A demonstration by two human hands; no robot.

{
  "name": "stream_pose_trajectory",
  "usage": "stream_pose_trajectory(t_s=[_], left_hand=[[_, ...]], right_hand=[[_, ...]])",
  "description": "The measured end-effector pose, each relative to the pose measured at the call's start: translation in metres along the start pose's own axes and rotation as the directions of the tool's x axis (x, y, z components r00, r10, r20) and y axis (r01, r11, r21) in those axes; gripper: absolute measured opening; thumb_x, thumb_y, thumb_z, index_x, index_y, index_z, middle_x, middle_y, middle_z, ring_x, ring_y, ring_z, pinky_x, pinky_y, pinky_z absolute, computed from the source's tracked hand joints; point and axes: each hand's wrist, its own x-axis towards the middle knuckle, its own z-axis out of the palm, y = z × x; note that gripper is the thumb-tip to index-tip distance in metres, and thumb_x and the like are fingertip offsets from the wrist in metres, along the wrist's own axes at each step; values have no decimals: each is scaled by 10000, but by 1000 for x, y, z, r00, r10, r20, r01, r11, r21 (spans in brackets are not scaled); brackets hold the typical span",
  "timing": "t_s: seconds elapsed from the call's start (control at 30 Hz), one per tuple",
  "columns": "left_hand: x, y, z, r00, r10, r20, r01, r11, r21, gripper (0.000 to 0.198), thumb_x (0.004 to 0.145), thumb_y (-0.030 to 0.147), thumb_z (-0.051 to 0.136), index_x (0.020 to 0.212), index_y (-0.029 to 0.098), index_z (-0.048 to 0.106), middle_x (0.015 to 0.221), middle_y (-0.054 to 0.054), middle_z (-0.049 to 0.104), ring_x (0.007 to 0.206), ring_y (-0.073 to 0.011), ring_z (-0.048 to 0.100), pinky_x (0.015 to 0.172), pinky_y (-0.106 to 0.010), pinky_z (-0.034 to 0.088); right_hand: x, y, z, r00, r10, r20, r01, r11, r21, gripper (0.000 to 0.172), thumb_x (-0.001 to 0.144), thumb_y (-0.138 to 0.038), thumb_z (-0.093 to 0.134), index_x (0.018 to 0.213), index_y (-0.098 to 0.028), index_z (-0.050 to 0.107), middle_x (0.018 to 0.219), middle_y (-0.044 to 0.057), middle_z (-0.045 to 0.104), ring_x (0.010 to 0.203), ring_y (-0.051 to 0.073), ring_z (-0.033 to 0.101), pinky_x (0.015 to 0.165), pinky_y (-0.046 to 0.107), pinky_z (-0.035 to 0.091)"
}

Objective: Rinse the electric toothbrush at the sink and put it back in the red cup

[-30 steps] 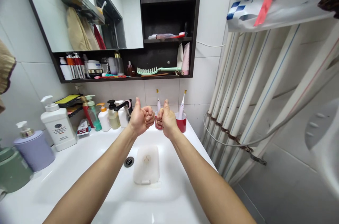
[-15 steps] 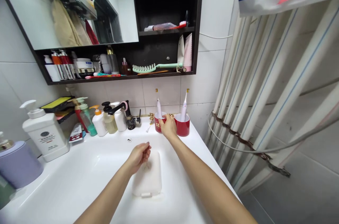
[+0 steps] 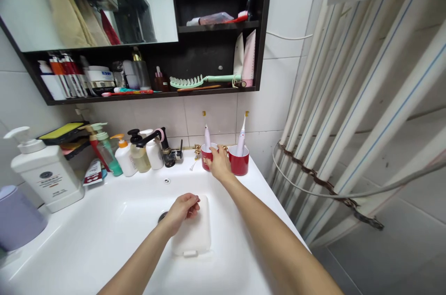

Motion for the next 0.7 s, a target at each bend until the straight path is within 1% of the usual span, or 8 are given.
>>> stream_pose_trajectory(t_s=[0.1, 0.17, 0.3, 0.43, 0.5, 0.6, 0.63, 0.7], left_hand=[[-2, 0, -4, 998, 31, -50, -31, 999, -7, 166, 578, 296, 484, 589, 133, 456, 511, 19, 483, 414, -43, 407, 415, -175, 287], [-2, 6, -9, 984, 99, -149, -101, 995, -3, 151, 578, 280, 482, 602, 132, 469, 537, 10, 494, 443, -53, 425, 431, -180, 307], [6, 28, -19, 863, 311, -398, -301, 950, 89, 161, 566, 259, 502, 673, 138, 493, 631, -13, 521, 586, -98, 488, 533, -213, 366], [21, 46, -18, 785, 452, -423, -404, 892, 203, 366, 493, 217, 584, 830, 142, 463, 802, -55, 536, 786, -141, 495, 691, -249, 366], [27, 49, -12, 811, 435, -392, -375, 900, 222, 388, 490, 209, 590, 846, 139, 452, 785, -57, 543, 766, -151, 510, 689, -271, 374], [27, 48, -1, 893, 319, -318, -292, 947, 132, 224, 564, 195, 528, 766, 128, 456, 614, -22, 545, 587, -126, 530, 609, -279, 402], [25, 49, 3, 902, 295, -317, -278, 956, 98, 152, 586, 181, 504, 720, 128, 456, 555, -3, 533, 528, -109, 518, 583, -268, 406], [18, 55, 8, 885, 286, -366, -283, 957, 65, 35, 619, 147, 467, 641, 133, 443, 467, 29, 501, 448, -82, 483, 537, -242, 405]], right_hand=[[3, -6, 11, 998, 39, 45, -38, 999, -33, 162, 597, -191, 497, 749, -155, 543, 1066, 112, 383, 862, 232, 451, 690, 329, 358], [-3, -9, 11, 997, 33, 68, -30, 999, -45, 126, 614, -173, 473, 712, -137, 542, 1046, 116, 391, 843, 220, 464, 695, 323, 357], [-43, -15, 2, 991, -25, 129, 32, 998, -50, 156, 617, -160, 465, 751, -137, 542, 1025, 93, 409, 903, 202, 435, 757, 289, 338], [-90, -21, 0, 976, -40, 215, 52, 997, -48, 172, 609, -166, 477, 763, -149, 551, 1076, 77, 393, 895, 177, 445, 758, 253, 344], [-105, -23, 3, 968, -30, 251, 44, 998, -48, 167, 614, -203, 482, 754, -153, 558, 1078, 76, 399, 870, 177, 456, 733, 255, 359], [-115, -23, 7, 959, -1, 283, 17, 998, -54, 206, 607, -250, 500, 775, -147, 560, 1076, 88, 403, 833, 186, 468, 707, 274, 374], [-117, -23, 7, 957, 6, 290, 10, 998, -54, 218, 609, -261, 499, 785, -147, 559, 1067, 88, 408, 817, 185, 474, 697, 277, 379], [-118, -22, 7, 954, 15, 298, 1, 999, -53, 247, 617, -287, 491, 805, -142, 556, 1059, 97, 405, 806, 192, 475, 680, 287, 389]])
